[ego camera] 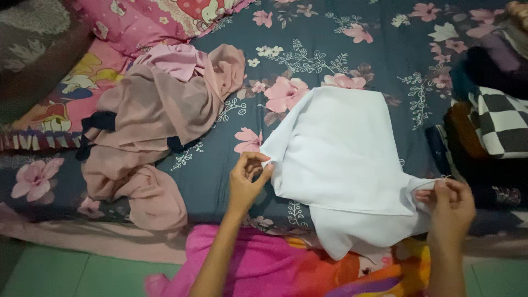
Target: The person folds a white cloth on a bed, repeatedly aligning edges and corners, smoothing the surface, and making multiple folds to reduce its size. The person handles the cloth by hand without tools and places the folded item on the bed.
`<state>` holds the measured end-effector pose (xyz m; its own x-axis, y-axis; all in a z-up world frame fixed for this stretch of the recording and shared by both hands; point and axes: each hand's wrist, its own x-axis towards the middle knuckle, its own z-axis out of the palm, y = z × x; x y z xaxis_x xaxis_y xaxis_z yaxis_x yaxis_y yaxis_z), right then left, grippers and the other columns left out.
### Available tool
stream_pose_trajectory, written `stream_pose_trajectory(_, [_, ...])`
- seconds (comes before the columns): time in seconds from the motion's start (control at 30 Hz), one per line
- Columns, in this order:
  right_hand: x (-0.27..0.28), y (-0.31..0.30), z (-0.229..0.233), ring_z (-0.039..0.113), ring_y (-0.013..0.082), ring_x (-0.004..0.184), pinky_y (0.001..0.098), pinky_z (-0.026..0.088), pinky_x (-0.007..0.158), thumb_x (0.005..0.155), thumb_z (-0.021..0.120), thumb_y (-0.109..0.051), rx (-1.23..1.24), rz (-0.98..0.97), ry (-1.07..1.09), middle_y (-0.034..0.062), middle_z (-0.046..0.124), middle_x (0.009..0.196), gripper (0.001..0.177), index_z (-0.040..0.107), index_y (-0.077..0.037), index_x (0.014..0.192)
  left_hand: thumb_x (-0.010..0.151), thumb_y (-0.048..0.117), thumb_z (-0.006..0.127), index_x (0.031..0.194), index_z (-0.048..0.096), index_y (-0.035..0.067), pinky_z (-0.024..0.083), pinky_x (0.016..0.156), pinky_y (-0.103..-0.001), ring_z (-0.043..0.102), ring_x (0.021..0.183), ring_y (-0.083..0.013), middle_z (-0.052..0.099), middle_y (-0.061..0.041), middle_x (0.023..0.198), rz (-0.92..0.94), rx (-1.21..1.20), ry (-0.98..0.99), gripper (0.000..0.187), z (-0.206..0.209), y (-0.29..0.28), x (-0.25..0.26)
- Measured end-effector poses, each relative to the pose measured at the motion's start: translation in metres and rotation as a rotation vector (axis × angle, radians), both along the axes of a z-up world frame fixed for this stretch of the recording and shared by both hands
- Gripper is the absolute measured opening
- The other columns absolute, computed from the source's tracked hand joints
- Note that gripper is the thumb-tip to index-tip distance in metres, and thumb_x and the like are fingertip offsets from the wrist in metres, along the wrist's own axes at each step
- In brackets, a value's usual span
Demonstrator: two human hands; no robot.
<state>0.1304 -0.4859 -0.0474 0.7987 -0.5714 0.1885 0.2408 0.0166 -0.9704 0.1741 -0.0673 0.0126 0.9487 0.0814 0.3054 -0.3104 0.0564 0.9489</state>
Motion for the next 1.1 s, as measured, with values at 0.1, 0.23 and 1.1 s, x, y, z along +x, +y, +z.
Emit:
stream_pose_trajectory(0.1, [0.000, -0.001, -0.002, 0.068, 0.0175, 0.087, 0.0320, 0.060, 0.081, 0.116, 0.058, -0.011, -0.022, -0.003, -0.010, 0.0110, 0.065, 0.108, 0.017, 0.052, 0.002, 0.126, 0.090, 0.003, 0.076, 0.108, 0.063, 0.000, 0.055, 0.084, -0.024, 0.066, 0.095, -0.0086, 0.068, -0.004, 0.101, 0.021, -0.008, -0.027, 0.022, -0.004, 0.000, 0.002])
stream_pose_trajectory(0.23, [0.001, 0.000, 0.002, 0.069, 0.0179, 0.089, 0.0310, 0.060, 0.083, 0.118, 0.057, -0.011, 0.001, 0.014, -0.026, 0.0126, 0.065, 0.108, 0.019, 0.050, 0.003, 0.130, 0.092, 0.003, 0.075, 0.106, 0.064, 0.002, 0.054, 0.081, -0.023, 0.065, 0.092, -0.0077, 0.067, -0.002, 0.098, 0.070, 0.041, -0.007, 0.018, -0.005, 0.005, 0.004])
stream_pose_trajectory(1.1, [-0.035, 0.026, 0.104, 0.067, 0.0159, 0.115, 0.0310, 0.063, 0.100, 0.122, 0.046, -0.011, -0.211, -0.226, -0.383, 0.0064, 0.060, 0.123, 0.008, 0.045, -0.008, 0.130, 0.087, 0.001, 0.069, 0.089, 0.051, 0.001, 0.052, 0.070, -0.027, 0.060, 0.076, -0.0126, 0.063, -0.009, 0.088, 0.795, 0.131, -0.069, 0.018, -0.064, 0.080, 0.015])
